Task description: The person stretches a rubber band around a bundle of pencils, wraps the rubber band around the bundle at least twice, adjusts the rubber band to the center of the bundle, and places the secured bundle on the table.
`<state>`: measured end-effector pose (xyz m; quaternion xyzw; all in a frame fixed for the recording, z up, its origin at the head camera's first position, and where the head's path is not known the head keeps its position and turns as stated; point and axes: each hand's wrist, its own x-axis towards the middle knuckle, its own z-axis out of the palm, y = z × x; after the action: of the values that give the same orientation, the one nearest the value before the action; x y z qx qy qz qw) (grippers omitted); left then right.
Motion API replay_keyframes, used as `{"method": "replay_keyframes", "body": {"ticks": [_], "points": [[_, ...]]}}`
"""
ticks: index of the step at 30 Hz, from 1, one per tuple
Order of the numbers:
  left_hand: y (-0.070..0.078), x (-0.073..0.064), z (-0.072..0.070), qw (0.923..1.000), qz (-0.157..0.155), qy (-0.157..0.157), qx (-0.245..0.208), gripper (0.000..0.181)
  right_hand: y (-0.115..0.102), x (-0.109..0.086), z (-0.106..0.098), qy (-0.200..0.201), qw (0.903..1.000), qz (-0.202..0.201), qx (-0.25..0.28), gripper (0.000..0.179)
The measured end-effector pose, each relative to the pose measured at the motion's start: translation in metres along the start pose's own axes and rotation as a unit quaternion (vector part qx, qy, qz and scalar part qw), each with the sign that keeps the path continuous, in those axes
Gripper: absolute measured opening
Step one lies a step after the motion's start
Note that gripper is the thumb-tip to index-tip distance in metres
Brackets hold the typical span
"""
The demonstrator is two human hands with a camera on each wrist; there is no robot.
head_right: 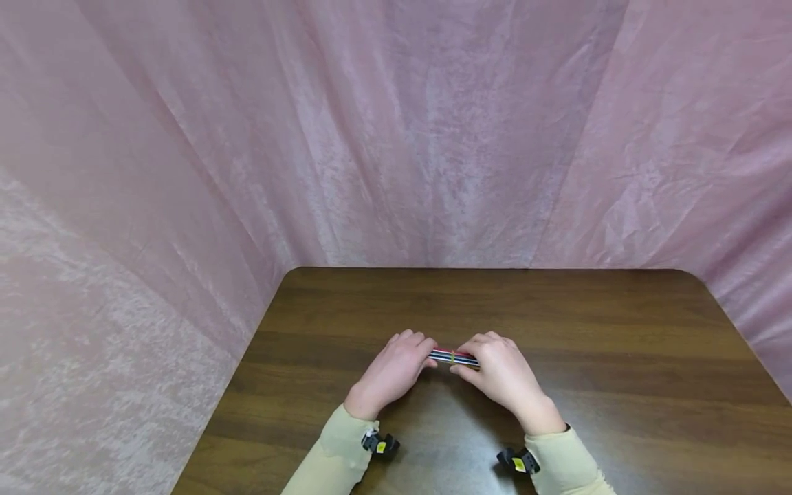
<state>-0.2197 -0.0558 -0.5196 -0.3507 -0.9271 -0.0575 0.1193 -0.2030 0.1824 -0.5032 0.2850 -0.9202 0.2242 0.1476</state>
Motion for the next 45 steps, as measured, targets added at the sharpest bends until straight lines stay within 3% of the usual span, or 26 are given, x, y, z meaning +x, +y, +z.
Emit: {"method": "replay_keyframes", "body": {"ticks": [4,8,13,18,23,28,32,40,45], "points": [[0.001,0.0,0.001,0.9999,0.01,0.01,0.01,0.026,0.0,0.002,0.004,0.019,0.9993,-0.03,-0.009,0.02],[-0.001,0.0,0.001,0.9999,0.01,0.011,0.004,0.026,0.002,0.002,0.001,0.008,0.9998,-0.02,-0.002,0.022],[-0.005,-0.003,0.001,0.9987,-0.016,-0.016,-0.047,0.031,0.009,-0.002,-0.008,-0.016,0.9998,0.005,0.013,0.022],[-0.014,0.0,0.004,0.9943,-0.026,-0.043,-0.094,0.034,0.019,0.001,-0.01,-0.037,0.9993,-0.007,0.005,0.019],[-0.032,0.016,0.013,0.9939,-0.005,-0.067,-0.087,0.027,0.036,0.014,-0.002,-0.063,0.9979,-0.014,-0.008,0.018],[-0.047,0.032,0.027,0.9958,-0.007,-0.087,-0.029,0.029,0.054,0.026,0.012,-0.098,0.9952,0.003,-0.004,0.015],[-0.053,0.038,0.034,0.9966,-0.007,-0.082,0.007,0.032,0.061,0.031,0.019,-0.107,0.9942,0.013,-0.005,0.015],[-0.058,0.043,0.042,0.9964,-0.019,-0.077,-0.027,0.032,0.067,0.032,0.022,-0.11,0.9937,0.019,-0.005,0.016],[-0.06,0.041,0.043,0.9941,-0.027,-0.089,-0.055,0.037,0.071,0.025,0.019,-0.113,0.9932,0.023,-0.008,0.027]]}}
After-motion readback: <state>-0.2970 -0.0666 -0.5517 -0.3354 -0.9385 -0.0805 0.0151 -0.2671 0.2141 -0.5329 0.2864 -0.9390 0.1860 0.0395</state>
